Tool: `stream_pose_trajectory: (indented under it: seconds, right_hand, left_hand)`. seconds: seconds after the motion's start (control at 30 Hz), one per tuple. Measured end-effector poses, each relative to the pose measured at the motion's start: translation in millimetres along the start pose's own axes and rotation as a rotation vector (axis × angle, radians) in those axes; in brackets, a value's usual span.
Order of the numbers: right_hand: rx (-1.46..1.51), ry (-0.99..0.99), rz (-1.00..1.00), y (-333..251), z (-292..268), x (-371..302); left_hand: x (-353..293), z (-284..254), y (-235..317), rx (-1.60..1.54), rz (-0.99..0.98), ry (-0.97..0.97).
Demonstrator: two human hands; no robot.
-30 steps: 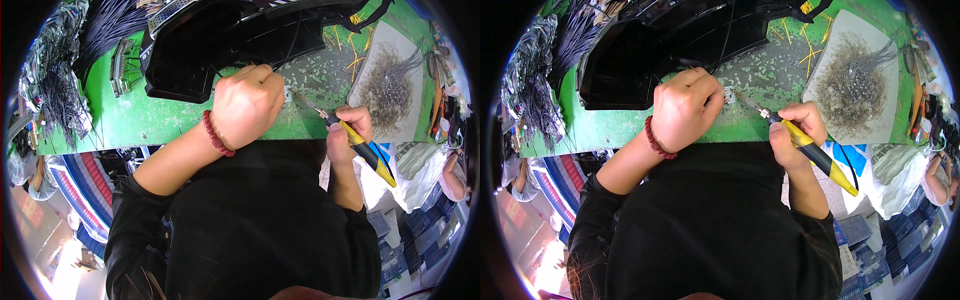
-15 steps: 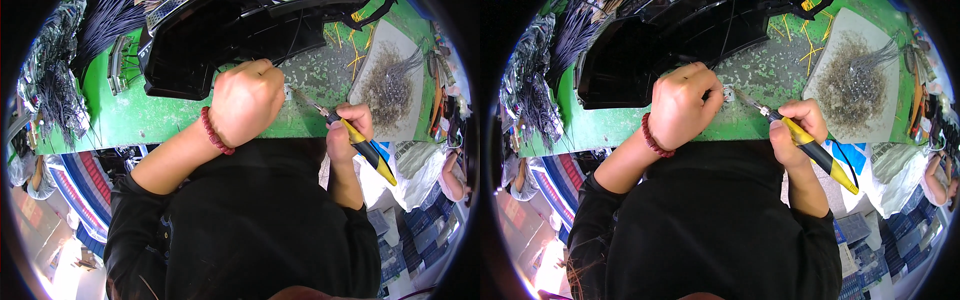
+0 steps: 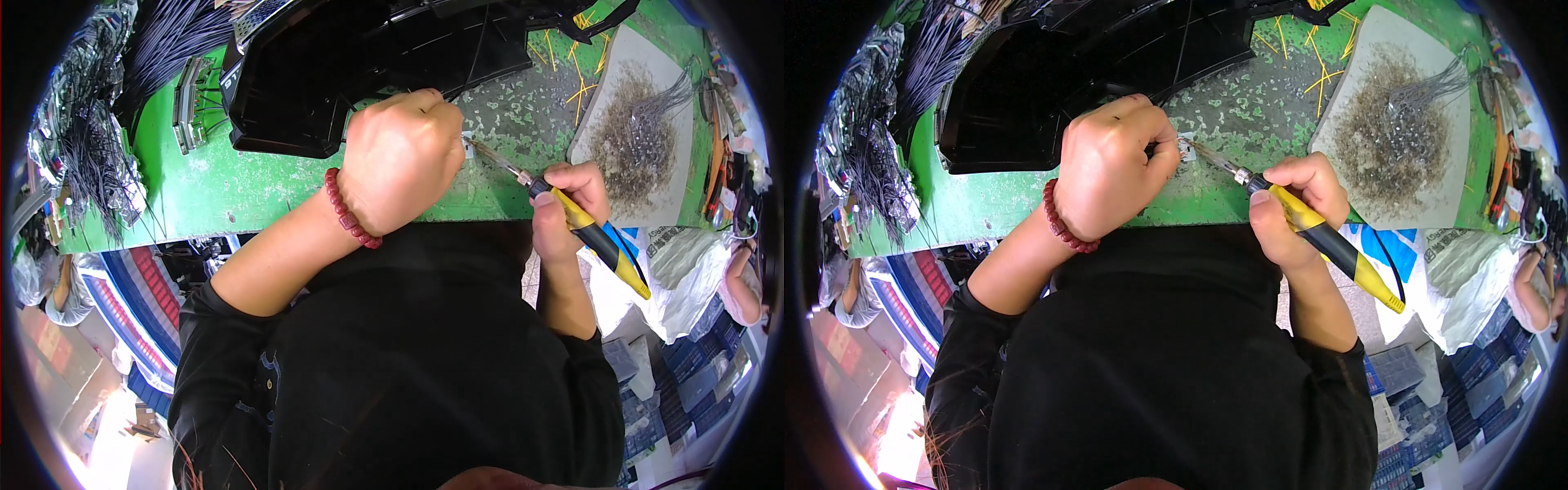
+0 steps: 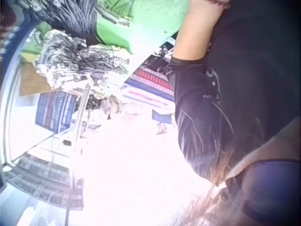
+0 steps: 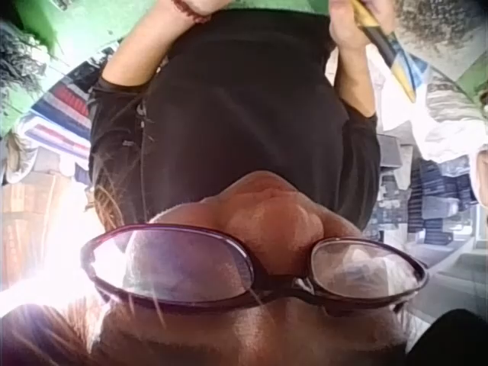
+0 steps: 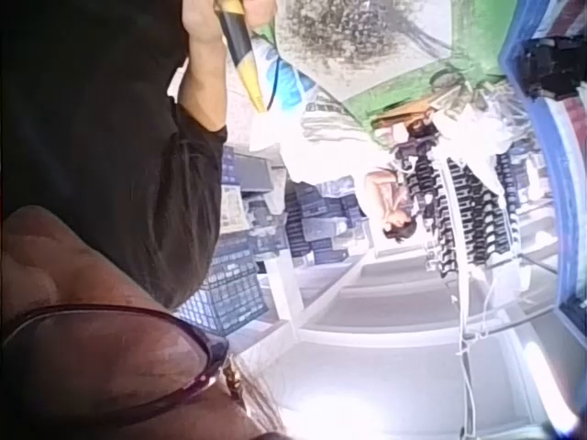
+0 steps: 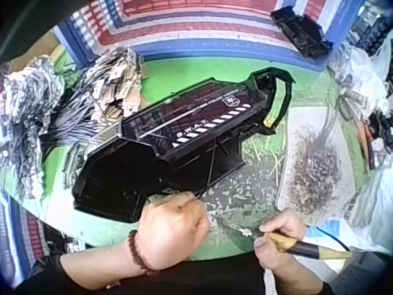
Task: The person solders wires onto a circuit board using a soldering iron, places the assembly into a plastic toy vehicle shell, and sets the shell into a blue crate. They then pick up a new circuit board and wires to repeat the process.
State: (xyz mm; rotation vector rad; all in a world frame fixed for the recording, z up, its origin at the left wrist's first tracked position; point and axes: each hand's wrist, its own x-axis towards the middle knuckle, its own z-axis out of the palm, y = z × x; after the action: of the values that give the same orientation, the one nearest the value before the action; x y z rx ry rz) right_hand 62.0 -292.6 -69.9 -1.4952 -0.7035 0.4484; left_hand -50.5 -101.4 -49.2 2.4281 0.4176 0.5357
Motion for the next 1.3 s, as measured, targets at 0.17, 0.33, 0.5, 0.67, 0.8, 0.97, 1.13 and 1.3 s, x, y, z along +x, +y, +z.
stream_pose_trajectory:
  seconds: [0.17,0.33,0.5,0.67,0.8,0.97,1.13,1.3]
  right_hand:
    - [-0.002,-0.026,-0.004,-1.1,1.2,2.3]
    - [0.120,0.061,-0.036,3.5,1.4,1.8]
    - [0.114,0.033,0.011,0.8,0.4,1.9]
    - [0.003,0.016,-0.066,3.7,0.6,4.5]
    - [0.014,0.013,-0.018,0.4,0.4,1.5]
    - [-0.016,-0.035,-0.008,-2.9,0.5,2.9]
    - [-0.049,-0.087,0.023,-4.0,1.8,2.4]
    - [0.093,0.046,-0.063,5.4,0.3,-0.1]
  left_hand:
    - [0.0,-0.4,-0.2,-0.001,-0.003,0.000]
    - [0.7,-0.7,0.2,0.006,0.007,-0.004]
    - [1.2,-0.6,0.5,0.026,0.009,-0.011]
    - [1.7,-1.6,2.8,0.063,0.004,-0.021]
    - [3.3,-2.6,6.3,0.093,0.007,-0.043]
    - [4.8,-2.4,7.9,0.114,0.022,-0.036]
    - [4.9,-5.4,9.4,0.144,0.014,-0.064]
    - [5.5,-4.3,8.1,0.133,0.007,-0.053]
